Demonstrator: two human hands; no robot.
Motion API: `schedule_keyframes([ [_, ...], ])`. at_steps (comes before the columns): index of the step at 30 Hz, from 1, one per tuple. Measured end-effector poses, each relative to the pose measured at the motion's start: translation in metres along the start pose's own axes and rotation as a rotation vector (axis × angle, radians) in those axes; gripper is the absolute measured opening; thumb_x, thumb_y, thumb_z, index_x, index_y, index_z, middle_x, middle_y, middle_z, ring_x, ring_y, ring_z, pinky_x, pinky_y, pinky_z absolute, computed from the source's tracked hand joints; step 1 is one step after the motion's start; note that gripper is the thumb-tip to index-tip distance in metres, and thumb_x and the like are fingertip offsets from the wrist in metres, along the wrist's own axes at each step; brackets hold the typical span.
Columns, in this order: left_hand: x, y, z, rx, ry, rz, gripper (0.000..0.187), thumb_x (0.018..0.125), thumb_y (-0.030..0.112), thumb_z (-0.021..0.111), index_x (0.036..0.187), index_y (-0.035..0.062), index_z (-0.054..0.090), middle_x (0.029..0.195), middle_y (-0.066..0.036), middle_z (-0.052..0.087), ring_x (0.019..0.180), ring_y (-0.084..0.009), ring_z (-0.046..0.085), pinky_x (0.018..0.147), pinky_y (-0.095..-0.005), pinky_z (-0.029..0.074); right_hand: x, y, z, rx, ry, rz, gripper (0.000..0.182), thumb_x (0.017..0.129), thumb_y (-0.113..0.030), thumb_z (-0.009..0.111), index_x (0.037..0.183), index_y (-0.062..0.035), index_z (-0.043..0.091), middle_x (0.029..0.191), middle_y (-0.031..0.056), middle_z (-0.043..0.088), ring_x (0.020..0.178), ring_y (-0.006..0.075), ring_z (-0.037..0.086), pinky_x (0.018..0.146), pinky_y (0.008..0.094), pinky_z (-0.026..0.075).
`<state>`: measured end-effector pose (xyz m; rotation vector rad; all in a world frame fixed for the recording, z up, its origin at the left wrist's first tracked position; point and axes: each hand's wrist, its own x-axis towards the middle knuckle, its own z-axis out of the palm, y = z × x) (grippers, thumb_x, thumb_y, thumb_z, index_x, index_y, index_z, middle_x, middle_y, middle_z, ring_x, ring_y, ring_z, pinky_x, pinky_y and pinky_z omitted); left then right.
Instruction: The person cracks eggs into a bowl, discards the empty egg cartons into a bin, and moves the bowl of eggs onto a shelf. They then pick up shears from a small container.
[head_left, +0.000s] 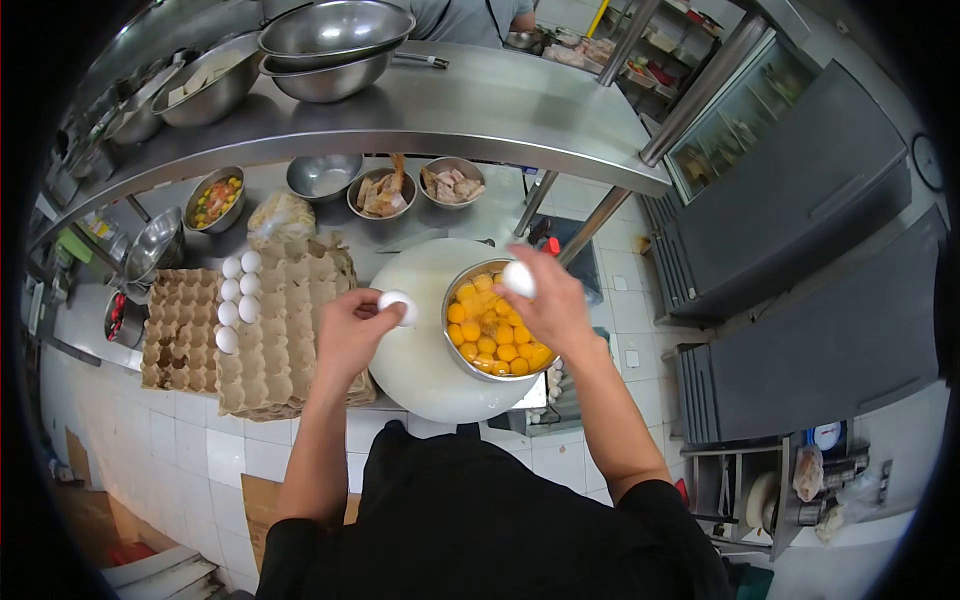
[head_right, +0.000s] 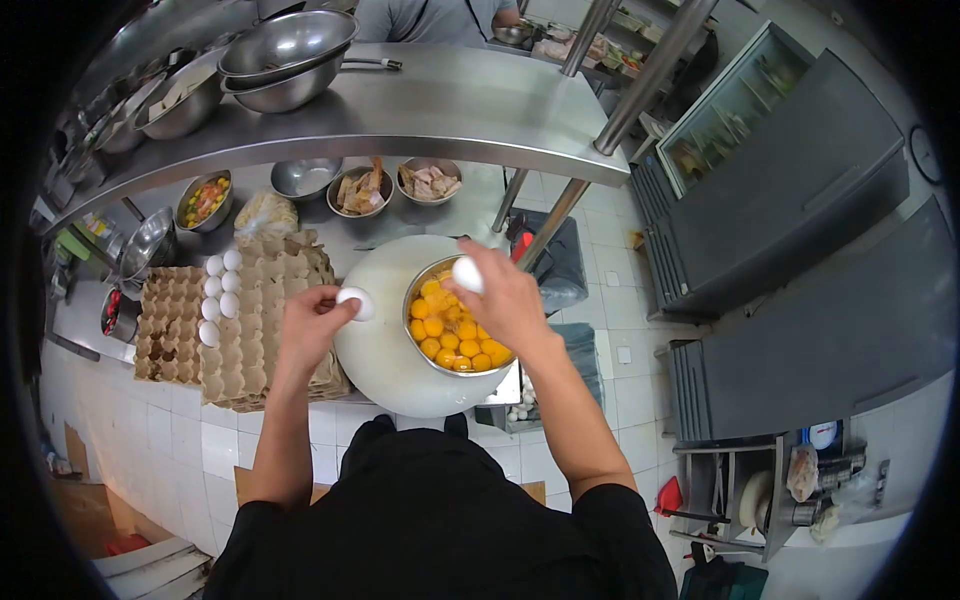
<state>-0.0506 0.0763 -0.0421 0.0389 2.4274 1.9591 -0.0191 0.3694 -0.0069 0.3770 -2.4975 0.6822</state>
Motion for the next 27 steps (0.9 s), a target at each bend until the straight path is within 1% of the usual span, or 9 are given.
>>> schedule_keyframes([
  [3, -0.001, 0.006, 0.026, -0.158, -0.185, -0.100, 0.033, 0.086, 0.018, 0.082, 0.103, -0.0080, 0.074, 0.088, -0.009, 0.074, 0.078, -0.0123, 0.067, 0.071, -0.0270, 0.053, -0.009, 0.010, -0.032, 0.037, 0.377, -0.017, 0.049, 0.091, -0.025, 0.079, 0.131, -0.0051, 0.061, 0.115, 0.0219, 0.069, 0.098, 0.0392, 0.070, 0.085, 0.0427, 0.058],
  [6, -0.004, 0.008, 0.049, -0.338, -0.360, -0.175, 0.033, 0.087, 0.019, 0.083, 0.105, -0.0073, 0.074, 0.093, -0.008, 0.074, 0.081, -0.0119, 0.066, 0.075, -0.0259, 0.052, -0.049, 0.040, -0.063, 0.214, 0.503, 0.316, 0.054, 0.087, -0.023, 0.083, 0.133, -0.0048, 0.061, 0.117, 0.0189, 0.070, 0.100, 0.0354, 0.071, 0.083, 0.0399, 0.058],
  [8, -0.008, 0.009, 0.064, -0.325, -0.413, -0.158, 0.034, 0.087, 0.019, 0.083, 0.106, -0.0073, 0.074, 0.092, -0.008, 0.074, 0.081, -0.0120, 0.066, 0.074, -0.0263, 0.052, -0.076, 0.059, -0.083, -0.301, 0.073, 0.408, 0.060, 0.082, -0.019, 0.085, 0.134, -0.0031, 0.060, 0.120, 0.0165, 0.070, 0.104, 0.0354, 0.070, 0.085, 0.0407, 0.058],
  [12, -0.020, 0.025, 0.093, -0.194, -0.545, -0.128, 0.036, 0.088, 0.022, 0.083, 0.107, -0.0077, 0.073, 0.092, -0.008, 0.073, 0.081, -0.0124, 0.067, 0.074, -0.0264, 0.053, -0.096, 0.040, -0.079, -0.353, -0.082, 0.496, 0.065, 0.080, -0.017, 0.085, 0.137, -0.0038, 0.058, 0.122, 0.0168, 0.069, 0.105, 0.0396, 0.068, 0.089, 0.0444, 0.056],
  [15, -0.034, 0.033, 0.114, -0.306, -0.594, -0.171, 0.035, 0.089, 0.023, 0.083, 0.102, -0.0077, 0.074, 0.090, -0.009, 0.073, 0.081, -0.0127, 0.067, 0.073, -0.0254, 0.053, -0.071, -0.028, -0.060, 0.392, -0.161, 0.498, 0.066, 0.083, -0.016, 0.083, 0.141, -0.0038, 0.054, 0.126, 0.0175, 0.068, 0.112, 0.0363, 0.068, 0.091, 0.0427, 0.055],
  [17, -0.036, 0.032, 0.115, -0.353, -0.689, -0.255, 0.046, 0.088, 0.022, 0.085, 0.121, -0.0036, 0.067, 0.100, -0.008, 0.073, 0.087, -0.0137, 0.068, 0.080, -0.0279, 0.055, -0.059, -0.028, -0.039, 0.213, -0.247, -0.016, 0.057, 0.089, -0.009, 0.075, 0.141, -0.0063, 0.052, 0.120, 0.0122, 0.069, 0.099, 0.0268, 0.071, 0.078, 0.0352, 0.058],
  [20, -0.040, 0.027, 0.093, -0.525, -0.412, -0.131, 0.070, 0.084, 0.019, 0.088, 0.141, 0.0039, 0.050, 0.115, -0.012, 0.069, 0.097, -0.0159, 0.068, 0.086, -0.0309, 0.055, -0.047, 0.024, -0.020, 0.712, -0.041, 0.493, 0.049, 0.094, -0.005, 0.067, 0.141, -0.0063, 0.051, 0.112, 0.0087, 0.068, 0.083, 0.0154, 0.068, 0.065, 0.0276, 0.055],
  [24, -0.003, -0.012, 0.004, 0.190, 0.189, 0.155, 0.079, 0.081, 0.025, 0.088, 0.145, 0.0009, 0.048, 0.120, -0.015, 0.068, 0.112, -0.0247, 0.065, 0.090, -0.0399, 0.054, -0.003, 0.117, -0.014, 0.938, 0.647, 0.867, 0.039, 0.104, -0.016, 0.054, 0.142, -0.0078, 0.051, 0.101, 0.0053, 0.066, 0.064, 0.0107, 0.058, 0.046, 0.0246, 0.042],
  [27, 0.016, -0.056, -0.087, 0.712, 0.576, 0.230, 0.076, 0.081, 0.029, 0.084, 0.143, 0.0004, 0.051, 0.123, -0.019, 0.066, 0.112, -0.0357, 0.064, 0.093, -0.0480, 0.052, 0.001, 0.155, 0.001, 0.780, 0.434, 0.945, 0.041, 0.108, -0.031, 0.051, 0.142, -0.0099, 0.050, 0.098, 0.0057, 0.065, 0.065, 0.0126, 0.059, 0.045, 0.0258, 0.040],
])
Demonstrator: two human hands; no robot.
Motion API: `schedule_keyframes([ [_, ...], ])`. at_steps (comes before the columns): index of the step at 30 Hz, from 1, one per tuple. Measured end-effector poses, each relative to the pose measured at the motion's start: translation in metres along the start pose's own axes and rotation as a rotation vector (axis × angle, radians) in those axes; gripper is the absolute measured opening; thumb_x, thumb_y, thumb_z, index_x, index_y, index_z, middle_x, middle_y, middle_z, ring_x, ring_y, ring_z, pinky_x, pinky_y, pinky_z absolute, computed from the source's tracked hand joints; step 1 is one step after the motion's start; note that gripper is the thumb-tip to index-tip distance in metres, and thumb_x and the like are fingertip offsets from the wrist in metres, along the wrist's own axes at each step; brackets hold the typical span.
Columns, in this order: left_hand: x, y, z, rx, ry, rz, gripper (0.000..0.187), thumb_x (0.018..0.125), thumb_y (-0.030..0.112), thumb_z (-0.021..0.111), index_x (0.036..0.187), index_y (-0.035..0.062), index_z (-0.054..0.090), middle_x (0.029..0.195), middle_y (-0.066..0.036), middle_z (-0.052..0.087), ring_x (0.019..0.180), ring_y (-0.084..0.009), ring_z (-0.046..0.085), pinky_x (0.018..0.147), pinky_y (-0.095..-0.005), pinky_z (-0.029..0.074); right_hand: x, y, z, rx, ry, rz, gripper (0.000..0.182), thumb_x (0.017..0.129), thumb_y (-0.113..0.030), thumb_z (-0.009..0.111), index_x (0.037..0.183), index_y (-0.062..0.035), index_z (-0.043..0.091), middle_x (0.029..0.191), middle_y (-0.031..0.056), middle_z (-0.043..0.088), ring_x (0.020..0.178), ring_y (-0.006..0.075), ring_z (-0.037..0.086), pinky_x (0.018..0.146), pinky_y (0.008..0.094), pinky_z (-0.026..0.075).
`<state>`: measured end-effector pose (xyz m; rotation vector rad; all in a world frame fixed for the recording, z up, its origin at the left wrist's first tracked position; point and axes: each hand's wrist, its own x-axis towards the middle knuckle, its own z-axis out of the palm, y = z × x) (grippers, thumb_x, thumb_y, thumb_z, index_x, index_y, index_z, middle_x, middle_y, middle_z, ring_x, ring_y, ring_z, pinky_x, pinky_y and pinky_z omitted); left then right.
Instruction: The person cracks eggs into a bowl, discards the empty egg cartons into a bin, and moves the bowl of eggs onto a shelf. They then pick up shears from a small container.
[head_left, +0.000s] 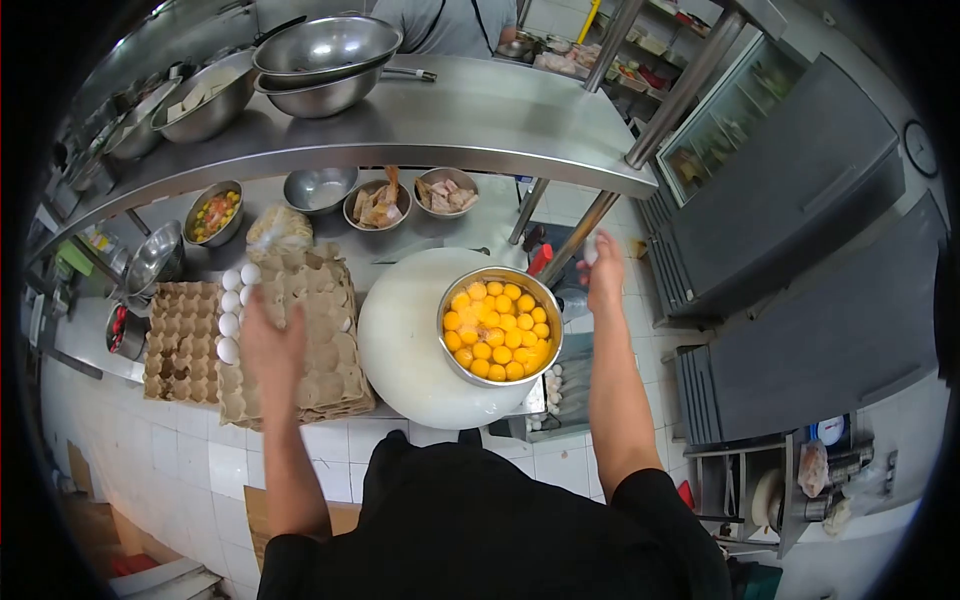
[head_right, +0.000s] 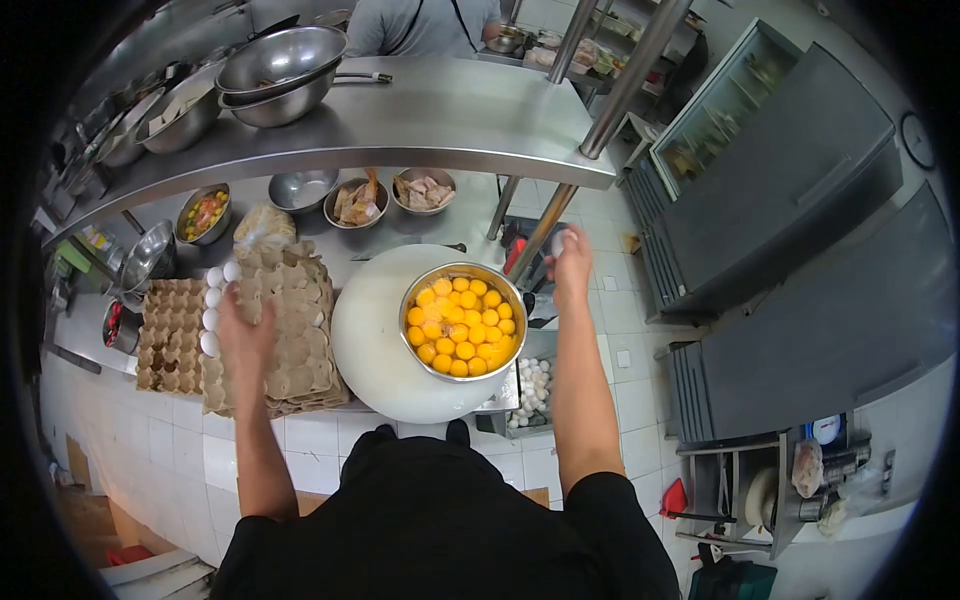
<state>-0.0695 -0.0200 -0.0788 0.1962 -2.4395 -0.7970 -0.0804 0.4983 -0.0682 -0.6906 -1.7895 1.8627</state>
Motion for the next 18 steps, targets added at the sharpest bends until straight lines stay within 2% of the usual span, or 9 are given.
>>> schedule_keyframes([
  [1, 0.008, -0.023, -0.016, 0.286, 0.077, 0.064, 0.075, 0.082, 0.033, 0.083, 0.141, -0.0005, 0.053, 0.125, -0.021, 0.065, 0.112, -0.0401, 0.064, 0.094, -0.0513, 0.051, 0.006, 0.006, -0.005, 0.018, -0.273, 0.056, 0.041, 0.110, -0.033, 0.046, 0.144, -0.0108, 0.050, 0.099, 0.0063, 0.066, 0.066, 0.0129, 0.059, 0.047, 0.0258, 0.040],
  [4, 0.019, -0.073, -0.042, 0.501, 0.001, -0.168, 0.068, 0.082, 0.039, 0.081, 0.135, 0.0032, 0.058, 0.128, -0.023, 0.063, 0.113, -0.0452, 0.063, 0.093, -0.0543, 0.051, -0.003, 0.009, -0.010, 0.273, -0.099, 0.047, 0.043, 0.111, -0.030, 0.045, 0.147, -0.0076, 0.049, 0.102, 0.0088, 0.067, 0.065, 0.0123, 0.058, 0.048, 0.0268, 0.041],
  [6, 0.019, -0.100, -0.047, 0.705, -0.100, -0.240, 0.062, 0.082, 0.041, 0.079, 0.132, 0.0098, 0.061, 0.121, -0.020, 0.069, 0.111, -0.0433, 0.065, 0.089, -0.0526, 0.052, -0.021, 0.005, -0.019, 0.366, -0.116, 0.067, 0.042, 0.110, -0.030, 0.045, 0.145, -0.0074, 0.050, 0.103, 0.0090, 0.068, 0.067, 0.0124, 0.059, 0.049, 0.0271, 0.042],
  [8, 0.017, -0.097, -0.052, 0.705, -0.156, -0.226, 0.054, 0.081, 0.037, 0.079, 0.128, 0.0146, 0.065, 0.111, -0.017, 0.074, 0.105, -0.0417, 0.068, 0.088, -0.0522, 0.053, -0.053, -0.012, -0.015, 0.513, -0.291, 0.150, 0.041, 0.110, -0.030, 0.047, 0.144, -0.0071, 0.049, 0.105, 0.0087, 0.067, 0.070, 0.0121, 0.060, 0.050, 0.0272, 0.041],
  [10, 0.017, -0.107, -0.046, 0.610, -0.088, -0.165, 0.046, 0.081, 0.036, 0.079, 0.119, 0.0131, 0.070, 0.101, -0.016, 0.077, 0.099, -0.0400, 0.070, 0.086, -0.0510, 0.055, -0.078, -0.013, -0.003, 0.419, -0.375, 0.135, 0.041, 0.107, -0.031, 0.054, 0.140, -0.0070, 0.052, 0.098, 0.0068, 0.068, 0.068, 0.0130, 0.060, 0.050, 0.0282, 0.042],
  [12, 0.016, -0.112, -0.047, 0.563, -0.058, -0.178, 0.042, 0.081, 0.036, 0.079, 0.115, 0.0121, 0.072, 0.100, -0.016, 0.077, 0.095, -0.0391, 0.071, 0.084, -0.0502, 0.055, -0.094, -0.012, 0.010, -0.125, -0.646, 0.084, 0.042, 0.104, -0.036, 0.062, 0.133, -0.0066, 0.060, 0.095, 0.0052, 0.070, 0.072, 0.0149, 0.064, 0.055, 0.0300, 0.049],
  [13, 0.017, -0.111, -0.050, 0.517, -0.025, -0.190, 0.038, 0.082, 0.035, 0.078, 0.111, 0.0110, 0.074, 0.098, -0.017, 0.077, 0.092, -0.0382, 0.072, 0.082, -0.0493, 0.056, -0.102, -0.015, 0.021, -0.126, -0.646, 0.085, 0.042, 0.104, -0.036, 0.062, 0.133, -0.0066, 0.060, 0.095, 0.0052, 0.070, 0.072, 0.0149, 0.064, 0.055, 0.0300, 0.049],
  [16, 0.020, -0.096, -0.059, 0.468, 0.033, -0.242, 0.040, 0.080, 0.035, 0.079, 0.111, 0.0105, 0.075, 0.096, -0.018, 0.076, 0.088, -0.0390, 0.072, 0.078, -0.0483, 0.056, -0.117, -0.017, 0.048, -0.455, -0.668, -0.058, 0.044, 0.100, -0.042, 0.068, 0.124, -0.0045, 0.066, 0.094, 0.0116, 0.074, 0.077, 0.0233, 0.071, 0.066, 0.0369, 0.056],
  [18, 0.021, -0.072, -0.068, 0.378, 0.051, -0.219, 0.041, 0.081, 0.034, 0.080, 0.113, 0.0090, 0.075, 0.093, -0.016, 0.076, 0.085, -0.0345, 0.073, 0.077, -0.0448, 0.056, -0.117, -0.012, 0.059, -0.762, -0.651, -0.294, 0.047, 0.100, -0.044, 0.068, 0.122, -0.0029, 0.067, 0.097, 0.0205, 0.074, 0.085, 0.0329, 0.074, 0.076, 0.0429, 0.057],
])
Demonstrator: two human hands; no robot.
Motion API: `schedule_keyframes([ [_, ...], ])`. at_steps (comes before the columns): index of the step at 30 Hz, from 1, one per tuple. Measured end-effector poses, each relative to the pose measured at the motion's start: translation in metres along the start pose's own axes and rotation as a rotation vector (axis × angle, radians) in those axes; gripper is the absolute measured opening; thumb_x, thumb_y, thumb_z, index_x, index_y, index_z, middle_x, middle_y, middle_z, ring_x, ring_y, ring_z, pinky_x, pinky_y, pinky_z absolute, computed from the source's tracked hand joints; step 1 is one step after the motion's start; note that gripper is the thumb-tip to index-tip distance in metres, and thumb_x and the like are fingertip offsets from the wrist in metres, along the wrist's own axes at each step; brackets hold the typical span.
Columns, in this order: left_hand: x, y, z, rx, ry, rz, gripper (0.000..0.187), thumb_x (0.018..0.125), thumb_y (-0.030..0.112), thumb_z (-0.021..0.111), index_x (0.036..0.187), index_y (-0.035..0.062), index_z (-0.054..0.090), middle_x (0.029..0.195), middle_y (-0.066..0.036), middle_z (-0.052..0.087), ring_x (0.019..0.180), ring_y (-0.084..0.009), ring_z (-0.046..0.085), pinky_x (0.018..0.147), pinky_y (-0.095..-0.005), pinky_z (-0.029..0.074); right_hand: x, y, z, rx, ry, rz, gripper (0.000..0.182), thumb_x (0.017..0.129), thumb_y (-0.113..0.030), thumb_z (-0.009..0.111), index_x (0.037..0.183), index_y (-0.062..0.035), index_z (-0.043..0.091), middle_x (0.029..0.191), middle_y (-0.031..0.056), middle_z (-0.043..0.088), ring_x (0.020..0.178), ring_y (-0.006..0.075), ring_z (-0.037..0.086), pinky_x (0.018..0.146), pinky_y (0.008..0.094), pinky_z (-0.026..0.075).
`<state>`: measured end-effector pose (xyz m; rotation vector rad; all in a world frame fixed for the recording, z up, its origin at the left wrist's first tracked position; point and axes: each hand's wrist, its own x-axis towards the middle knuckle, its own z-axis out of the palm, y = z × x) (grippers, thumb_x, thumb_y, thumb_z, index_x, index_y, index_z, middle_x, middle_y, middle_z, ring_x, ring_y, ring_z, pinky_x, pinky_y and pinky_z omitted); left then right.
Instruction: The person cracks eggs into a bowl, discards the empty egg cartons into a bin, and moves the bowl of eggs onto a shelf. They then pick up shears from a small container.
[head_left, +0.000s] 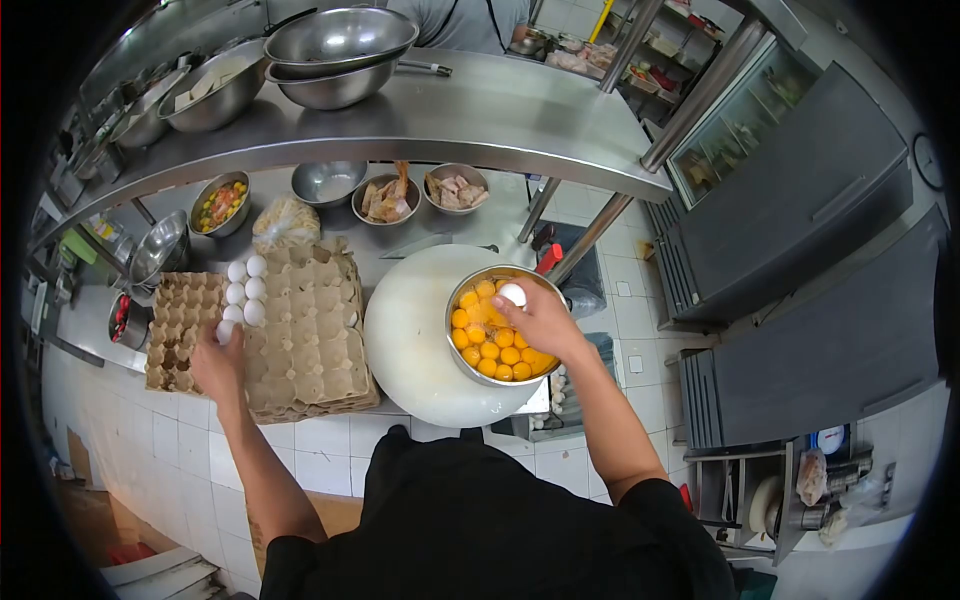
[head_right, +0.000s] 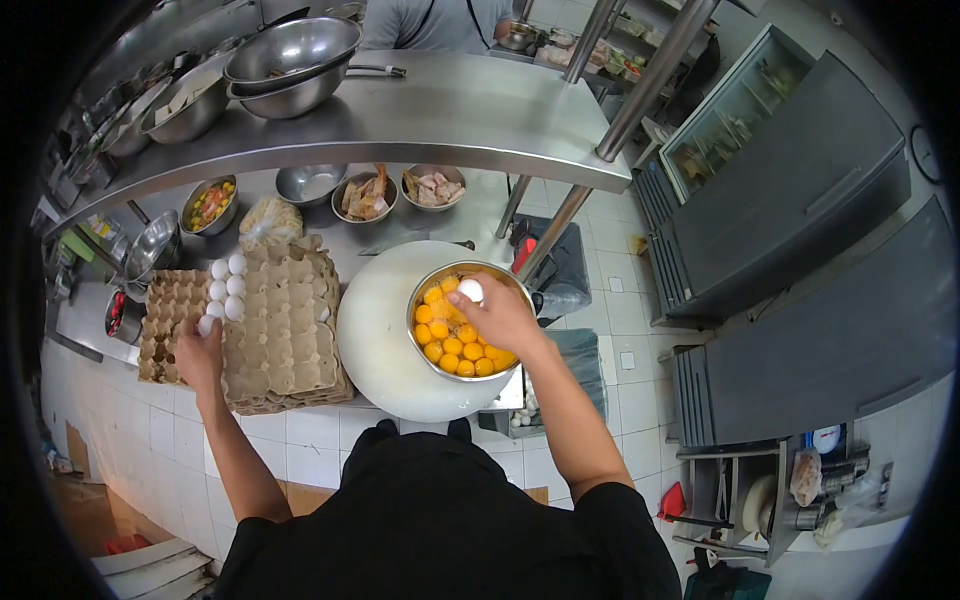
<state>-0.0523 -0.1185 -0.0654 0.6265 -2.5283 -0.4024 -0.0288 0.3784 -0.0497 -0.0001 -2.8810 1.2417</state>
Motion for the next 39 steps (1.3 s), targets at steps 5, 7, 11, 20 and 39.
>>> schedule_keyframes([
  [5, -0.022, 0.060, 0.001, -0.787, -0.218, -0.046, 0.032, 0.088, 0.017, 0.083, 0.112, -0.0011, 0.074, 0.088, -0.004, 0.073, 0.079, -0.0090, 0.064, 0.072, -0.0261, 0.051, -0.007, -0.028, -0.006, -0.377, 0.032, -0.197, 0.049, 0.097, -0.043, 0.070, 0.127, -0.0043, 0.063, 0.102, 0.0224, 0.073, 0.095, 0.0375, 0.073, 0.083, 0.0438, 0.058],
  [7, -0.040, 0.087, 0.010, -1.013, -0.366, -0.029, 0.032, 0.088, 0.012, 0.082, 0.116, -0.0002, 0.072, 0.093, -0.006, 0.074, 0.079, -0.0109, 0.066, 0.072, -0.0265, 0.052, -0.016, -0.037, -0.020, -0.306, 0.312, -0.451, 0.047, 0.095, -0.034, 0.074, 0.129, -0.0055, 0.061, 0.110, 0.0208, 0.071, 0.096, 0.0362, 0.072, 0.083, 0.0421, 0.058],
  [11, -0.091, 0.153, 0.015, -1.408, -0.746, -0.025, 0.046, 0.087, 0.010, 0.084, 0.127, 0.0019, 0.064, 0.098, -0.009, 0.075, 0.083, -0.0116, 0.067, 0.074, -0.0265, 0.053, -0.046, -0.015, -0.055, 0.194, 0.808, -0.345, 0.049, 0.089, -0.021, 0.081, 0.128, -0.0018, 0.060, 0.114, 0.0182, 0.069, 0.094, 0.0345, 0.070, 0.083, 0.0401, 0.058],
  [20, -0.184, 0.247, 0.014, -1.372, -1.268, 0.082, 0.069, 0.084, 0.017, 0.089, 0.139, 0.0000, 0.051, 0.093, -0.013, 0.073, 0.086, -0.0174, 0.071, 0.071, -0.0295, 0.056, -0.108, -0.013, -0.062, 0.167, 0.145, -0.012, 0.068, 0.085, -0.016, 0.081, 0.146, -0.0040, 0.054, 0.144, 0.0190, 0.057, 0.112, 0.0340, 0.067, 0.087, 0.0398, 0.056],
  [39, 0.012, 0.032, 0.059, 0.341, -0.079, 0.185, 0.043, 0.080, 0.039, 0.080, 0.103, 0.0036, 0.071, 0.100, -0.017, 0.072, 0.099, -0.0368, 0.069, 0.082, -0.0523, 0.054, 0.040, 0.089, -0.079, 0.927, 0.516, 0.184, 0.037, 0.110, -0.027, 0.047, 0.139, -0.0053, 0.053, 0.103, 0.0060, 0.066, 0.068, 0.0118, 0.058, 0.048, 0.0261, 0.042],
])
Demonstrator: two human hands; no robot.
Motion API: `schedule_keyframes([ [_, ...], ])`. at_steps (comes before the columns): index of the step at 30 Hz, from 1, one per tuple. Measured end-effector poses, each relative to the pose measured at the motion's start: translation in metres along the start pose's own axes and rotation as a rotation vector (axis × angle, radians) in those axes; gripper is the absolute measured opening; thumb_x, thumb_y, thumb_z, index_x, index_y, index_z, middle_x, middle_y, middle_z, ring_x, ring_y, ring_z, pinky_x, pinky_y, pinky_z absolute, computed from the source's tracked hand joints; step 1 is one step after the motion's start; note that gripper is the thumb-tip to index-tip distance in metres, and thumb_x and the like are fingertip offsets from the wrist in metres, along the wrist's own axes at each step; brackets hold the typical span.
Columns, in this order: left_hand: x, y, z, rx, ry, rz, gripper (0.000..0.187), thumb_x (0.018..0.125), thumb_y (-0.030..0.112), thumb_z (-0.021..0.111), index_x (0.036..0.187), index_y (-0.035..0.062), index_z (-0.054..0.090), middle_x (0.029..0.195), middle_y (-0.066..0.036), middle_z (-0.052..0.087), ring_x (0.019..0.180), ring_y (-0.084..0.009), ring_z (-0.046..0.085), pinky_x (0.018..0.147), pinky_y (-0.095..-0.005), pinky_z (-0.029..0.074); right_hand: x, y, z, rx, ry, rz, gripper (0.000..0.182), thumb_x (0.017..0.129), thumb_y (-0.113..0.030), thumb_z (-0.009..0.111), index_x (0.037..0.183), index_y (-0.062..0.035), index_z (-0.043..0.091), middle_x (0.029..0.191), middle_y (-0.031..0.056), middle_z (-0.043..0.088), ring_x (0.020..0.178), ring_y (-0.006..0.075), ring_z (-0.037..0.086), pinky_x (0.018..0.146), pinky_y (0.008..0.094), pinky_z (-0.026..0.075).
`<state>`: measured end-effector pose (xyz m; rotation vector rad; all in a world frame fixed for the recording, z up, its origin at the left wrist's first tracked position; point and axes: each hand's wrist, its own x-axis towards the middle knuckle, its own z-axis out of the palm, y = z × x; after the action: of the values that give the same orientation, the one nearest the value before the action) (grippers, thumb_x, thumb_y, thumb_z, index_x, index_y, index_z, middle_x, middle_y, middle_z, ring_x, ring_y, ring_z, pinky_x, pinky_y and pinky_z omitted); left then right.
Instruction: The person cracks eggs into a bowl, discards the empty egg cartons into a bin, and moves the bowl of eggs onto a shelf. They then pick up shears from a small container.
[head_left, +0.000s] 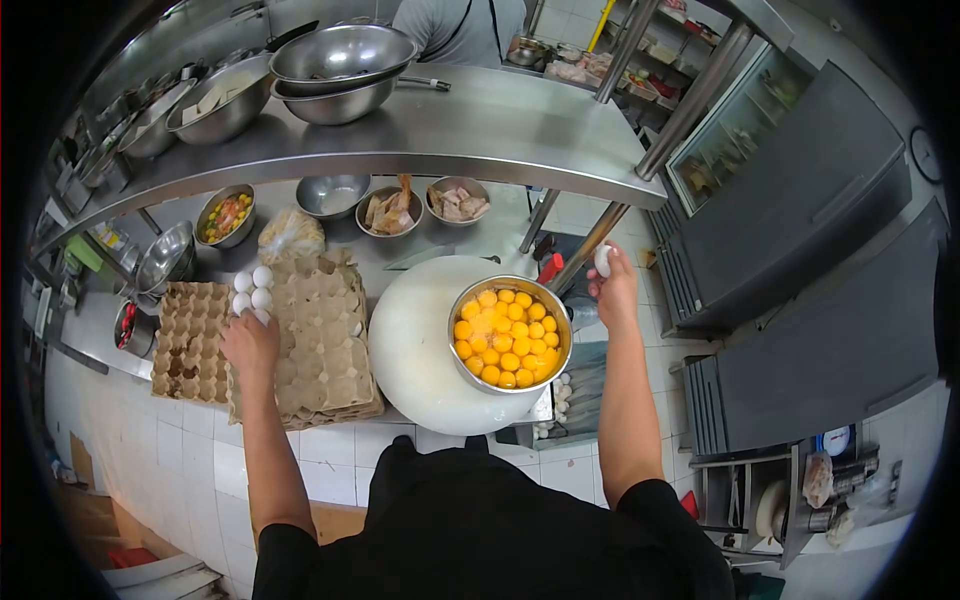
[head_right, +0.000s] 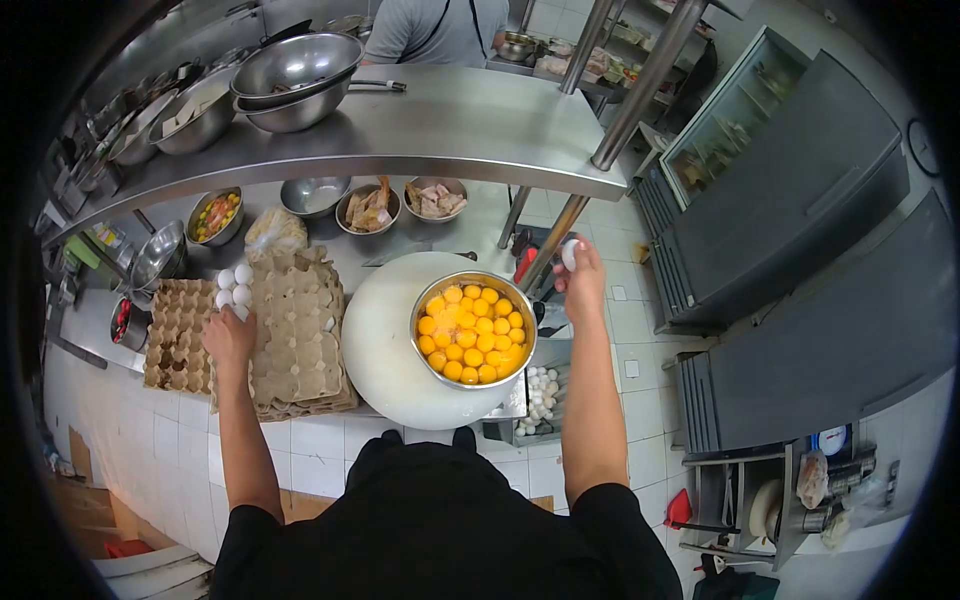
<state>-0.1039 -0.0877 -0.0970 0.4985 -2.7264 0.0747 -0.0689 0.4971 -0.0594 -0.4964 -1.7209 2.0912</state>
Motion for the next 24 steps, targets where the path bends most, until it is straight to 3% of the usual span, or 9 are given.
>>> schedule_keyframes([
  [5, 0.006, -0.005, 0.007, -0.050, 0.040, -0.001, 0.032, 0.077, 0.035, 0.077, 0.091, 0.0060, 0.074, 0.091, -0.017, 0.075, 0.086, -0.0397, 0.071, 0.080, -0.0525, 0.054, -0.054, -0.014, 0.010, 0.349, -0.039, 0.066, 0.032, 0.105, -0.018, 0.056, 0.135, -0.0057, 0.056, 0.098, 0.0057, 0.066, 0.067, 0.0100, 0.057, 0.047, 0.0242, 0.040],
  [7, 0.005, -0.003, -0.007, -0.111, 0.102, -0.020, 0.033, 0.077, 0.035, 0.077, 0.091, 0.0051, 0.074, 0.087, -0.017, 0.075, 0.084, -0.0397, 0.071, 0.078, -0.0522, 0.054, -0.073, -0.011, 0.023, 0.053, -0.333, 0.055, 0.037, 0.098, -0.010, 0.069, 0.133, -0.0078, 0.059, 0.092, 0.0038, 0.065, 0.064, 0.0092, 0.057, 0.046, 0.0234, 0.041],
  [9, 0.001, 0.004, -0.031, -0.171, 0.160, -0.033, 0.034, 0.077, 0.035, 0.076, 0.092, 0.0042, 0.075, 0.084, -0.018, 0.074, 0.082, -0.0398, 0.071, 0.076, -0.0518, 0.054, -0.088, -0.015, 0.044, -0.191, -0.463, 0.137, 0.042, 0.091, -0.008, 0.078, 0.130, -0.0090, 0.062, 0.086, 0.0003, 0.063, 0.061, 0.0090, 0.056, 0.047, 0.0234, 0.042],
  [11, -0.005, 0.023, -0.059, -0.355, 0.110, -0.070, 0.037, 0.077, 0.036, 0.076, 0.094, 0.0029, 0.076, 0.085, -0.017, 0.075, 0.081, -0.0387, 0.071, 0.074, -0.0499, 0.055, -0.095, -0.014, 0.067, -0.392, -0.468, 0.113, 0.042, 0.091, -0.017, 0.081, 0.128, -0.0074, 0.064, 0.083, 0.0004, 0.063, 0.061, 0.0082, 0.058, 0.047, 0.0246, 0.044],
  [13, -0.015, 0.042, -0.073, -0.438, 0.096, -0.035, 0.038, 0.077, 0.035, 0.077, 0.096, 0.0025, 0.076, 0.085, -0.017, 0.076, 0.081, -0.0376, 0.072, 0.073, -0.0481, 0.055, -0.097, -0.016, 0.083, -0.776, -0.579, 0.133, 0.044, 0.091, -0.023, 0.081, 0.127, -0.0048, 0.064, 0.090, 0.0072, 0.069, 0.068, 0.0146, 0.065, 0.057, 0.0318, 0.053],
  [14, -0.021, 0.051, -0.078, -0.521, 0.084, -0.001, 0.038, 0.077, 0.034, 0.077, 0.098, 0.0022, 0.077, 0.086, -0.017, 0.076, 0.081, -0.0365, 0.073, 0.073, -0.0464, 0.056, -0.090, 0.006, 0.079, -0.882, -0.615, -0.157, 0.046, 0.092, -0.032, 0.079, 0.123, -0.0018, 0.065, 0.095, 0.0161, 0.074, 0.079, 0.0270, 0.072, 0.074, 0.0394, 0.057],
  [17, -0.040, 0.079, -0.087, -0.758, -0.004, 0.050, 0.039, 0.076, 0.032, 0.080, 0.102, 0.0017, 0.077, 0.088, -0.016, 0.077, 0.080, -0.0329, 0.074, 0.074, -0.0432, 0.057, -0.091, 0.015, 0.087, -0.952, -0.637, -0.236, 0.049, 0.093, -0.040, 0.077, 0.120, -0.0006, 0.065, 0.096, 0.0210, 0.075, 0.090, 0.0374, 0.073, 0.086, 0.0432, 0.056],
  [21, -0.065, 0.117, -0.097, -0.960, -0.182, 0.070, 0.040, 0.076, 0.028, 0.084, 0.105, 0.0008, 0.077, 0.085, -0.013, 0.077, 0.077, -0.0244, 0.073, 0.071, -0.0374, 0.056, -0.098, -0.005, 0.100, -1.052, -0.680, -0.188, 0.050, 0.093, -0.043, 0.076, 0.122, -0.0038, 0.065, 0.097, 0.0196, 0.075, 0.082, 0.0365, 0.073, 0.078, 0.0447, 0.056],
  [24, -0.080, 0.141, -0.094, -1.176, -0.402, 0.065, 0.038, 0.078, 0.025, 0.086, 0.104, -0.0010, 0.077, 0.083, -0.010, 0.076, 0.076, -0.0163, 0.070, 0.072, -0.0318, 0.055, -0.106, -0.024, 0.108, -1.166, -0.683, -0.224, 0.053, 0.094, -0.047, 0.074, 0.122, -0.0033, 0.065, 0.095, 0.0213, 0.074, 0.091, 0.0386, 0.073, 0.081, 0.0444, 0.057],
])
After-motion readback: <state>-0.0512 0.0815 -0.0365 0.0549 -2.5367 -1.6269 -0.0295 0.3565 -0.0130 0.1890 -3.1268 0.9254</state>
